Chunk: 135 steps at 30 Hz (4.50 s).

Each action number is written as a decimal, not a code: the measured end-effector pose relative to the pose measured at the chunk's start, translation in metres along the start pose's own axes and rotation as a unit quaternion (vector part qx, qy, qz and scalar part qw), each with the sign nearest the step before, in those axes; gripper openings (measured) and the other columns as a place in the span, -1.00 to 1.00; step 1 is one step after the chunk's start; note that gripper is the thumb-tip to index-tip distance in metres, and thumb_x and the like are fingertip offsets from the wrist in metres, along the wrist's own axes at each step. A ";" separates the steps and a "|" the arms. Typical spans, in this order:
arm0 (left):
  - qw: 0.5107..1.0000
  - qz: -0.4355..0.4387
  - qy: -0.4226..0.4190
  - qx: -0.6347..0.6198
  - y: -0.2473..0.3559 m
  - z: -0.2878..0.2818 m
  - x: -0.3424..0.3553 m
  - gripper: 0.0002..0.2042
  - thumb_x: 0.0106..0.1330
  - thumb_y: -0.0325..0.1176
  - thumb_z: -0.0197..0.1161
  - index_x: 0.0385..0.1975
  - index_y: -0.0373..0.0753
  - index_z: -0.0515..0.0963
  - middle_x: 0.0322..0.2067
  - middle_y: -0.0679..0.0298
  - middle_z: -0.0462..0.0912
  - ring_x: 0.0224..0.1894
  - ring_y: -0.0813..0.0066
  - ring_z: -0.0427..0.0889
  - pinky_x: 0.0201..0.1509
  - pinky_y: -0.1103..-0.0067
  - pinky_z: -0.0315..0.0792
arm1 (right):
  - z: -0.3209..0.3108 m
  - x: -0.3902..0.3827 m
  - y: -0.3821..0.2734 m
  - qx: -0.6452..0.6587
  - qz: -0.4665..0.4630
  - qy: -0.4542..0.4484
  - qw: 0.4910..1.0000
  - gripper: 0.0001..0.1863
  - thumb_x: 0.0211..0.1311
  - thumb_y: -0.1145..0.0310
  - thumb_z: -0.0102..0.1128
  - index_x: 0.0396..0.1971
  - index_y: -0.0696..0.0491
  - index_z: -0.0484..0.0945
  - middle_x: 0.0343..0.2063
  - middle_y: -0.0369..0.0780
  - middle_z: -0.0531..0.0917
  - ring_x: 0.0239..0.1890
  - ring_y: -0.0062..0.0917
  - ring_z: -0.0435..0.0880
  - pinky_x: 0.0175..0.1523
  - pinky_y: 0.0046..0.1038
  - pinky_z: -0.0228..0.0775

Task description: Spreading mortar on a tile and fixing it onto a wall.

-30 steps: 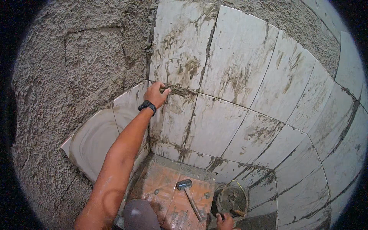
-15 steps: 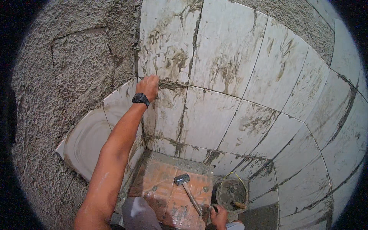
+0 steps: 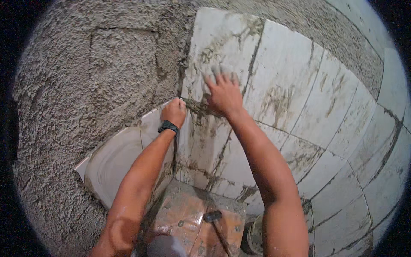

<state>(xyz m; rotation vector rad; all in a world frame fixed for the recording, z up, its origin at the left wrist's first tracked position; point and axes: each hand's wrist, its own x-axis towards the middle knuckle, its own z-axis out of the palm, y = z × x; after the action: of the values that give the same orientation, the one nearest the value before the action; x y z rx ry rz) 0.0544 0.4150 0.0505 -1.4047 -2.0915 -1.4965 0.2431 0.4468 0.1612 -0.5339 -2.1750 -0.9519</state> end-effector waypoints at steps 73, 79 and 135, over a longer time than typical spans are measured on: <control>0.994 0.063 0.082 -0.016 -0.033 0.037 0.033 -0.43 0.06 -0.03 0.42 -0.03 -0.35 0.64 -0.17 -0.14 0.69 -0.10 0.03 0.70 0.08 0.35 0.52 | 0.020 0.075 0.060 -0.217 0.142 -0.122 0.958 -0.23 0.20 0.34 0.15 0.35 0.35 0.10 0.07 0.24 0.52 0.08 -0.01 0.60 0.17 -0.05 0.42; 0.992 0.091 0.089 -0.006 -0.043 0.039 0.038 -0.39 0.12 -0.16 0.41 0.17 -0.31 0.51 -0.13 -0.10 0.70 -0.06 0.13 0.72 0.06 0.39 0.54 | 0.004 0.069 0.044 -0.175 0.128 -0.132 0.967 -0.52 0.18 0.39 0.14 0.09 0.31 0.45 -0.11 0.16 0.64 -0.13 -0.08 0.72 -0.05 -0.12 0.58; 0.984 0.033 -0.022 -0.172 -0.035 0.022 0.039 -0.38 0.11 -0.61 0.07 0.30 -0.26 0.34 0.10 -0.10 0.58 0.15 0.14 0.61 0.15 0.43 0.50 | -0.081 -0.559 -0.232 0.232 0.572 -0.301 0.727 -0.41 0.06 0.31 0.32 0.10 0.24 0.43 0.11 0.15 0.43 0.20 0.07 0.35 0.32 -0.04 0.18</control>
<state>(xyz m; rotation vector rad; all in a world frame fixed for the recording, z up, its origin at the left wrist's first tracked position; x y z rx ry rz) 0.0145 0.4540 0.0433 -1.6161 -1.8507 -1.8818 0.5158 0.1843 -0.3179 -1.7865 -1.8483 0.5099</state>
